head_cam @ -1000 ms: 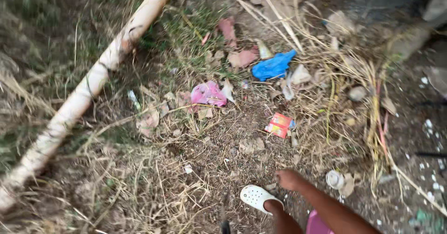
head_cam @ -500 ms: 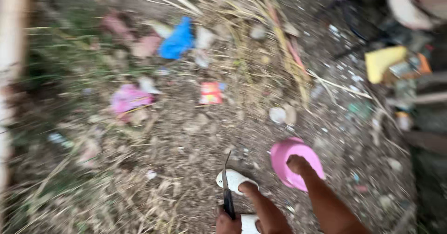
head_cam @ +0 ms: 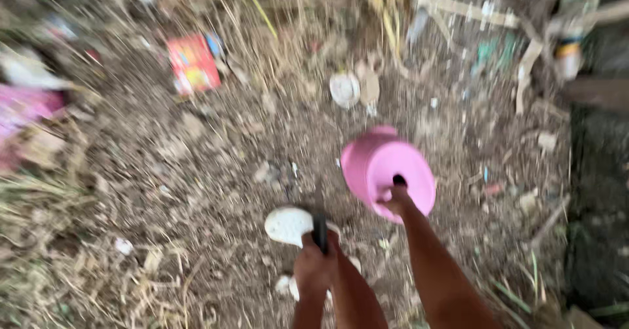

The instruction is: The person clears trash and dried weeds from the ground by hand and using a trowel-like tool, picking up plastic bags and debris.

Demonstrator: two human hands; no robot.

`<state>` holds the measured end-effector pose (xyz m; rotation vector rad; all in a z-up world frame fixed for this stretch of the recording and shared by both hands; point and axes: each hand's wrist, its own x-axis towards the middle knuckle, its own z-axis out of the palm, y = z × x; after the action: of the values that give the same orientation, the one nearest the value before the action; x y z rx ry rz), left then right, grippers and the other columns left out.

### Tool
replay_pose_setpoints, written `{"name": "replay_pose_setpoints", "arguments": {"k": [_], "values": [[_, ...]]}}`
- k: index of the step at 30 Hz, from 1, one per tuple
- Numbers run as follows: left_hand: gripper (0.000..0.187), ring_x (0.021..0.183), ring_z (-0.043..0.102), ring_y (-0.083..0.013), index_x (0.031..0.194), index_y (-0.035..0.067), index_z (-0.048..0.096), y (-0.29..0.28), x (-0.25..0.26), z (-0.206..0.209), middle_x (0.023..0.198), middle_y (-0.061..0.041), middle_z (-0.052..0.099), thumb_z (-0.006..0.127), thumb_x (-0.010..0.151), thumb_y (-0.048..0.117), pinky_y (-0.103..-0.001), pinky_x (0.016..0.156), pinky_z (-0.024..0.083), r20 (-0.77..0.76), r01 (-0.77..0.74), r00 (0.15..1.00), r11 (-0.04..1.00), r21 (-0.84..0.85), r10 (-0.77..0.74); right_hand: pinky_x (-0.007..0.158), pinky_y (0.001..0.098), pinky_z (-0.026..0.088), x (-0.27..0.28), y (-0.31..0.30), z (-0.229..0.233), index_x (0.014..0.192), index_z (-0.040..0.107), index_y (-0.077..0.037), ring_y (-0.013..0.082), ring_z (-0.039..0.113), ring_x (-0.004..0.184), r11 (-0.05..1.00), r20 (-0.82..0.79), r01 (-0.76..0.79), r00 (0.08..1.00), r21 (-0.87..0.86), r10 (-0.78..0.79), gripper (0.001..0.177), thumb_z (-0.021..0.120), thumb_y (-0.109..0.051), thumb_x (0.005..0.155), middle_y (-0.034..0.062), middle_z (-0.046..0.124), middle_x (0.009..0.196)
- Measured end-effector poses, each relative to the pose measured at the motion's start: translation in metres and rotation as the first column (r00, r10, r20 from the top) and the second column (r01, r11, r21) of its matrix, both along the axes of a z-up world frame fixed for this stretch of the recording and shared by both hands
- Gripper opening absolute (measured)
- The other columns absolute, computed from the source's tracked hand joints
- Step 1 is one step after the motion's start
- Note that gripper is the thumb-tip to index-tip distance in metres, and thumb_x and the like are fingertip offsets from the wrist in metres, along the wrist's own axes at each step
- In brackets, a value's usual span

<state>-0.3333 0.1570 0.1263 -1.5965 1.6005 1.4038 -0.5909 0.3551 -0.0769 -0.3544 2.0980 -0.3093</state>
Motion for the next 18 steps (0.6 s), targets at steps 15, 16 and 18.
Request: {"name": "replay_pose_setpoints", "arguments": {"k": [15,16,18], "values": [[0.06,0.093,0.072,-0.046,0.136,0.009,0.049,0.023,0.195,-0.04,0.1,-0.025,0.074,0.07,0.085,0.033,-0.054,0.085,0.056,0.027,-0.398,0.912,0.898,-0.185,0.41,0.053,0.0335,0.059,0.05,-0.035,0.015,0.086,0.067,-0.01,0.0174,0.063,0.069,0.999,0.143,0.039,0.989,-0.001,-0.038,0.016,0.08,-0.018,0.087,0.0038,0.064,0.081],[0.064,0.093,0.071,-0.0469,0.138,0.009,0.047,0.028,0.218,-0.035,0.1,-0.025,0.074,0.072,0.084,0.033,-0.055,0.086,0.055,0.049,-0.403,0.905,0.89,-0.213,0.422,0.051,0.0341,0.057,0.067,-0.045,0.021,0.085,0.065,-0.008,0.0188,0.061,0.066,0.997,0.155,0.06,0.987,-0.057,-0.05,0.02,0.081,-0.019,0.088,0.0054,0.062,0.078],[0.065,0.094,0.071,-0.0456,0.133,0.009,0.05,0.031,0.26,-0.032,0.103,-0.023,0.073,0.075,0.077,0.032,-0.055,0.086,0.054,0.059,-0.434,0.882,0.856,-0.281,0.467,0.051,0.0348,0.055,0.094,-0.07,0.027,0.084,0.063,-0.008,0.0186,0.058,0.064,0.997,0.164,0.067,0.985,-0.025,-0.062,0.021,0.082,-0.017,0.086,0.0054,0.06,0.076]]}}
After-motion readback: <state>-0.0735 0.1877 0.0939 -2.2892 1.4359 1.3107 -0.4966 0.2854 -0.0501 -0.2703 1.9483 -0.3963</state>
